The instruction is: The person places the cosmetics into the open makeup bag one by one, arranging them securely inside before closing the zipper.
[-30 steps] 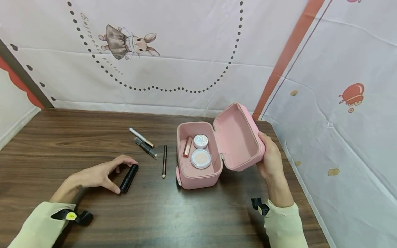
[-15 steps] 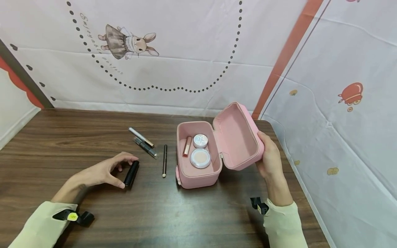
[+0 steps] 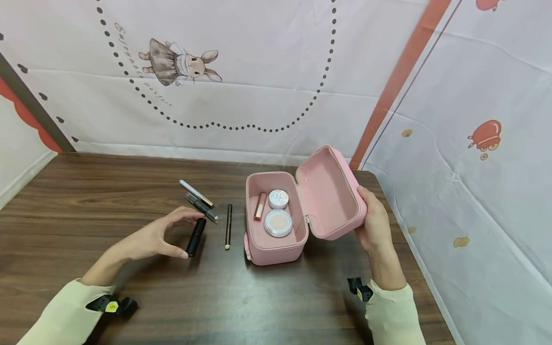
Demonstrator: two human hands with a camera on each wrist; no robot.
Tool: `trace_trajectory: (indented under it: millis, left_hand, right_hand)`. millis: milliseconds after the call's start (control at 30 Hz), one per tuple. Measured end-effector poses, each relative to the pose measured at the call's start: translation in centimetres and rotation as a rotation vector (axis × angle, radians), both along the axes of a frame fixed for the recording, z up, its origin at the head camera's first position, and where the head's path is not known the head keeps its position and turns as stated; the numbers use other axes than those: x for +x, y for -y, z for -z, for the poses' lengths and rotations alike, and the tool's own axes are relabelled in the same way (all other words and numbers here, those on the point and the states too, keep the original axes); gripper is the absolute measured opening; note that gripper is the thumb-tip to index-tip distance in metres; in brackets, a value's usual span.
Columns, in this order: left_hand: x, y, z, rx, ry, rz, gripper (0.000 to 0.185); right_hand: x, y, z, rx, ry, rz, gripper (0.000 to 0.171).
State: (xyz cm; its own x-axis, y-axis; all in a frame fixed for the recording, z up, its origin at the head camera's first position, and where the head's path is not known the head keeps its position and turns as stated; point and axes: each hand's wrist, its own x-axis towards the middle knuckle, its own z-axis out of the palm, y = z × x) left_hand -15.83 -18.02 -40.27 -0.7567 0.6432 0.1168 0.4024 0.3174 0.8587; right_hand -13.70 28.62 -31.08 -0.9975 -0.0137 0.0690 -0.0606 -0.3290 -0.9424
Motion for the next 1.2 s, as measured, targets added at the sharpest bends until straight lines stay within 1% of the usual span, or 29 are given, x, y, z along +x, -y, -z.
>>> trace_trajectory:
  millis: [167,300,367,433,533,600,800,867,1033,1200]
  left_hand:
    - [-0.1,-1.5,-1.0,0.005,-0.044,0.023,0.082]
    - [-0.7,-2.5,-1.5,0.071,-0.089,0.061,0.080]
    - [-0.5,-3.2,-2.5,0.100,-0.094,0.071,0.079]
    - [-0.7,-3.7,-2.7,0.117,-0.109,0.080,0.080]
    - [-1.0,-4.5,-3.1,0.123,-0.108,0.073,0.081]
    - [-1.8,-4.8,-2.7,0.132,-0.117,0.078,0.082]
    - [-2.1,-6.3,-3.7,0.137,-0.106,0.056,0.081]
    - [-2.3,-6.8,-3.9,0.132,-0.115,0.052,0.082]
    - [-2.9,-8.0,-4.5,0.161,-0.148,0.070,0.082]
    - [-3.4,-9.0,-5.4,0.181,-0.184,0.093,0.082]
  right_hand:
    - [-0.1,0.0,0.1,0.003,-0.010,-0.001,0.031]
    - [-0.2,0.1,0.1,0.003,-0.014,-0.002,0.031]
    - [-0.2,0.1,0.1,0.001,-0.009,0.001,0.030]
    - [-0.2,0.1,0.1,-0.001,-0.003,0.010,0.030]
    - [-0.1,0.2,0.2,-0.008,0.006,0.021,0.029]
    - [-0.1,0.2,0.2,-0.010,0.007,0.022,0.029]
    - [-0.1,0.2,0.1,0.024,0.003,0.017,0.029]
    - [-0.1,0.2,0.2,0.023,0.002,0.022,0.030]
    - [0.0,0.1,0.3,0.015,-0.003,0.036,0.031]
    - [-0.1,0.2,0.3,0.027,-0.014,0.028,0.030]
